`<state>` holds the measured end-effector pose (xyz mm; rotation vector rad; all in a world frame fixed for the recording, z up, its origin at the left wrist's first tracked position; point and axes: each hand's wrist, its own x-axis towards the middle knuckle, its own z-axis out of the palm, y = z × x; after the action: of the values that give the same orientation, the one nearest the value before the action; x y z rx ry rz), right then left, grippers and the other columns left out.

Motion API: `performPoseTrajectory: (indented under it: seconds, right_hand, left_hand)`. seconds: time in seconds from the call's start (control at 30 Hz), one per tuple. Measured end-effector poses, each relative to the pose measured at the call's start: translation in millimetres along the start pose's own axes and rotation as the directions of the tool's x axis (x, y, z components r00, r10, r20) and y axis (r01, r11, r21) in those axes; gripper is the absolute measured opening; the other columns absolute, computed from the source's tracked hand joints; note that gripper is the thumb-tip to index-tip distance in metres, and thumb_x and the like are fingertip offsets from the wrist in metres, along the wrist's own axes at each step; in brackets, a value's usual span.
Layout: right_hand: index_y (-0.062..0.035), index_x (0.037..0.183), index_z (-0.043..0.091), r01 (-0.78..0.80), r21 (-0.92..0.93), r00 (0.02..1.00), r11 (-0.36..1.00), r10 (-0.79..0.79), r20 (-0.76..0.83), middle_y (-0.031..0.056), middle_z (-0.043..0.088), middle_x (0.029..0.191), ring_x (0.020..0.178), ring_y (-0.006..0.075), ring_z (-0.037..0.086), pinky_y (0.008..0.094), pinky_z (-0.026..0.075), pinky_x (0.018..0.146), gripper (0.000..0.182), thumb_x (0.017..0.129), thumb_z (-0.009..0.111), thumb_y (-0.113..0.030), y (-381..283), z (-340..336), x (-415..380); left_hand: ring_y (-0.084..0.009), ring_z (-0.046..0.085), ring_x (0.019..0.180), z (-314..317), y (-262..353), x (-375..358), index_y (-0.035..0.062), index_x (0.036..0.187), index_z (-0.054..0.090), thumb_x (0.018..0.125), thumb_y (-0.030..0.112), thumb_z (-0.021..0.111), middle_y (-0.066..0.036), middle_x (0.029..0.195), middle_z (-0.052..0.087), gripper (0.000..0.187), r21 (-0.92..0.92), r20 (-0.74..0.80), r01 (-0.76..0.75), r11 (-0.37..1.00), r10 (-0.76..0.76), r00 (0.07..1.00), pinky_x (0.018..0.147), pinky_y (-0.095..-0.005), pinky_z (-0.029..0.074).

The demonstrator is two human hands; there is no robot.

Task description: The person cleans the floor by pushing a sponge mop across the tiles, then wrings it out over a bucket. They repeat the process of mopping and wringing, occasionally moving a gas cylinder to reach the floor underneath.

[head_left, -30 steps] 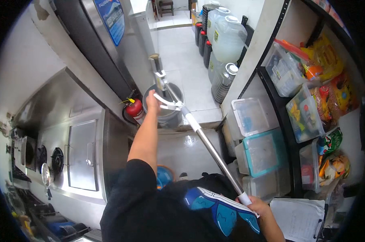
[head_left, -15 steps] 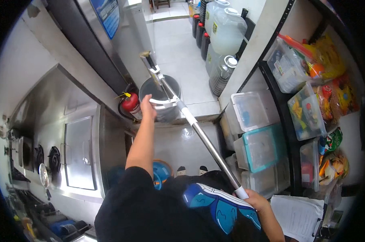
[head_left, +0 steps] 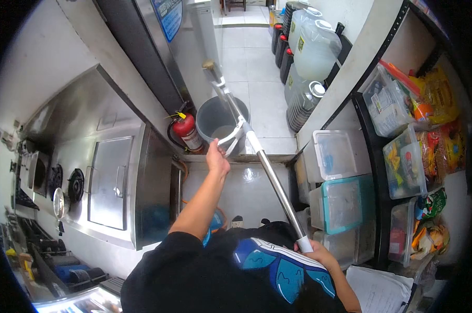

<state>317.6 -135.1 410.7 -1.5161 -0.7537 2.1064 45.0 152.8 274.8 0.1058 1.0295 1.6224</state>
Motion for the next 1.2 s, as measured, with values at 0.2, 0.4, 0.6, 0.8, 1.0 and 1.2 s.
performPoseTrajectory:
  seconds: [0.2,0.4,0.6,0.8,1.0,1.2]
  right_hand:
    - [-0.0035,0.096,0.054,0.061,0.001,0.998,0.998,-0.061,0.018,0.0020,0.055,0.087,0.082,0.0094,0.053,0.0217,0.041,0.075,0.028,0.069,0.062,-0.007,-2,1,-6]
    - [-0.0044,0.094,0.052,0.047,-0.011,0.999,0.999,-0.047,0.013,0.0023,0.054,0.085,0.079,0.0106,0.052,0.0232,0.041,0.073,0.027,0.071,0.062,-0.011,9,-5,-13]
    - [-0.0038,0.104,0.049,-0.003,-0.123,0.997,0.992,-0.007,-0.074,0.0037,0.054,0.092,0.085,0.0123,0.050,0.0250,0.040,0.076,0.034,0.073,0.060,-0.011,47,-24,-32]
    - [-0.0027,0.110,0.049,0.022,-0.127,0.985,0.992,-0.043,-0.165,0.0036,0.056,0.093,0.087,0.0116,0.051,0.0238,0.040,0.076,0.038,0.074,0.059,-0.008,49,-10,-44]
    - [-0.0027,0.108,0.050,-0.109,0.032,0.983,0.993,0.113,-0.142,0.0028,0.056,0.080,0.070,0.0110,0.055,0.0238,0.044,0.061,0.039,0.070,0.057,-0.006,71,-13,-93]
    - [-0.0036,0.103,0.051,-0.254,-0.222,0.887,0.941,0.136,-0.441,0.0035,0.053,0.069,0.052,0.0117,0.053,0.0230,0.043,0.047,0.038,0.065,0.052,-0.003,78,-10,-152]
  left_hand:
    - [-0.0075,0.035,0.048,12,1,-2,0.0149,0.062,0.044,0.078,0.024,0.060,0.005,0.053,0.037,0.024,-0.052,0.029,-0.019,0.998,0.021,0.999,0.051,-0.0238,0.032]
    - [-0.0072,0.035,0.050,20,12,-6,0.0122,0.066,0.049,0.075,0.018,0.061,0.004,0.056,0.039,0.016,-0.022,0.048,-0.048,0.999,0.049,0.998,0.050,-0.0224,0.030]
    - [-0.0069,0.034,0.040,34,31,29,0.0129,0.060,0.049,0.075,0.018,0.060,0.004,0.049,0.038,0.019,0.206,0.181,-0.242,0.948,0.206,0.962,0.038,-0.0226,0.026]
    - [-0.0062,0.035,0.041,65,25,73,0.0094,0.058,0.051,0.078,0.022,0.060,0.004,0.049,0.039,0.025,0.411,0.317,-0.226,0.883,0.094,0.944,0.038,-0.0225,0.025]
    - [-0.0252,0.057,0.061,106,-10,98,-0.0044,0.068,0.060,0.076,0.044,0.051,-0.016,0.064,0.059,0.050,0.904,0.406,-0.422,0.071,0.169,0.898,0.061,-0.0364,0.043]
    - [-0.0231,0.057,0.064,109,-43,35,-0.0019,0.076,0.062,0.081,0.048,0.046,-0.012,0.069,0.060,0.053,0.750,0.631,-0.660,0.043,-0.347,0.694,0.063,-0.0362,0.045]
